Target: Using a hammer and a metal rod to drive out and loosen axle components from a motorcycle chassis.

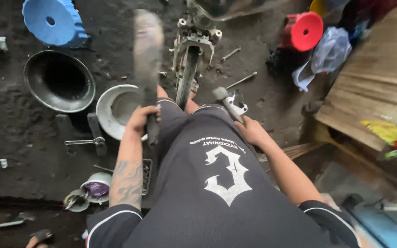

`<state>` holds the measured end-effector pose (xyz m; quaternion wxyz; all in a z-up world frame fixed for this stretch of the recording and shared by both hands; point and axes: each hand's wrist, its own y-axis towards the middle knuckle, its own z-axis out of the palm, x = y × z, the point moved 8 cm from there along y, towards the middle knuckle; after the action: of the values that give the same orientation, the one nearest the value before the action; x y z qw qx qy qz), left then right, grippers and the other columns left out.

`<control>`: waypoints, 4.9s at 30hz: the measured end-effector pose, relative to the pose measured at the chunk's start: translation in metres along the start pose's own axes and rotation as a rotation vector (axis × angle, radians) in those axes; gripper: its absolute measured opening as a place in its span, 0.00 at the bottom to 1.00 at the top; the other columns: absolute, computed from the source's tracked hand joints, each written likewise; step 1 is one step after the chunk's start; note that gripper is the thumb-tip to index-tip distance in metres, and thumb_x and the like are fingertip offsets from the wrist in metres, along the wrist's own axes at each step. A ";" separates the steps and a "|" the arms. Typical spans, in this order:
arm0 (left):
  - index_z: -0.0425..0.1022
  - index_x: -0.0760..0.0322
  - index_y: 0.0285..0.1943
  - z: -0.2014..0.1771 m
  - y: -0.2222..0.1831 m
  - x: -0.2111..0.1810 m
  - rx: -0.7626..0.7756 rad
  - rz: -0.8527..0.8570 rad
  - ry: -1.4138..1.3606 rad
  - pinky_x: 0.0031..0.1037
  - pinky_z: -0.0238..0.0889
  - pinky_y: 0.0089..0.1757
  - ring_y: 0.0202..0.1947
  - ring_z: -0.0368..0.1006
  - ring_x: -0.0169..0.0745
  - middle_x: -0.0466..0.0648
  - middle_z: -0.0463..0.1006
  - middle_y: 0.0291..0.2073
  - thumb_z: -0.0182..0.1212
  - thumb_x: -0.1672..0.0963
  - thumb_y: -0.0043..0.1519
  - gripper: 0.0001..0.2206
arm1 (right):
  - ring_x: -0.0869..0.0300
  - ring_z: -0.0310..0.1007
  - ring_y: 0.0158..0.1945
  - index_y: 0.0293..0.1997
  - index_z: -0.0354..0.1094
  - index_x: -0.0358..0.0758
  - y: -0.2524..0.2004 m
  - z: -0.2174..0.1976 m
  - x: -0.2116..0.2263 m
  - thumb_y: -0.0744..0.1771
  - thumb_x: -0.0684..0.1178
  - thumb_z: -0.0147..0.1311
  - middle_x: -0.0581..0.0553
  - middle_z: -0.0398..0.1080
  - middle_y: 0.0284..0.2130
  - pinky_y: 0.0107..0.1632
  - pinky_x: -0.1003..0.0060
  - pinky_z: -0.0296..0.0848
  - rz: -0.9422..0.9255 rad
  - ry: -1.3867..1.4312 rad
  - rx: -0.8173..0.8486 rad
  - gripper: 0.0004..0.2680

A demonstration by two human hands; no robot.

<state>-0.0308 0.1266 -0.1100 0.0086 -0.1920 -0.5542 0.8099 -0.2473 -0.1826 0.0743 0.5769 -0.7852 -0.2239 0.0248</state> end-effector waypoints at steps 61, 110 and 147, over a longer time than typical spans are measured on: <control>0.75 0.66 0.31 0.089 -0.017 -0.098 0.032 -0.103 0.133 0.29 0.72 0.30 0.21 0.76 0.40 0.49 0.74 0.20 0.66 0.58 0.53 0.06 | 0.47 0.72 0.38 0.37 0.72 0.35 0.106 0.220 -0.320 0.71 0.63 0.41 0.36 0.71 0.31 0.45 0.52 0.67 0.542 0.402 0.194 0.19; 0.79 0.71 0.19 0.090 0.107 -0.001 -0.114 -0.013 0.503 0.44 0.69 0.27 0.18 0.74 0.46 0.58 0.71 0.12 0.70 0.60 0.39 0.06 | 0.40 0.77 0.50 0.58 0.57 0.34 0.214 -0.051 0.190 0.72 0.59 0.44 0.29 0.72 0.45 0.47 0.46 0.76 -0.157 -0.099 -0.212 0.16; 0.79 0.73 0.55 0.128 -0.020 -0.040 0.089 -0.171 0.860 0.54 0.69 0.47 0.46 0.78 0.60 0.65 0.80 0.45 0.79 0.52 0.46 0.30 | 0.43 0.78 0.47 0.62 0.66 0.24 0.080 0.156 -0.244 0.73 0.63 0.43 0.27 0.76 0.42 0.49 0.43 0.73 0.462 0.596 -0.027 0.24</control>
<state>-0.0391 0.0112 -0.0402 0.3137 -0.4648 -0.4785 0.6757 -0.4871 -0.1551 -0.1049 0.5853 -0.7954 0.1362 -0.0783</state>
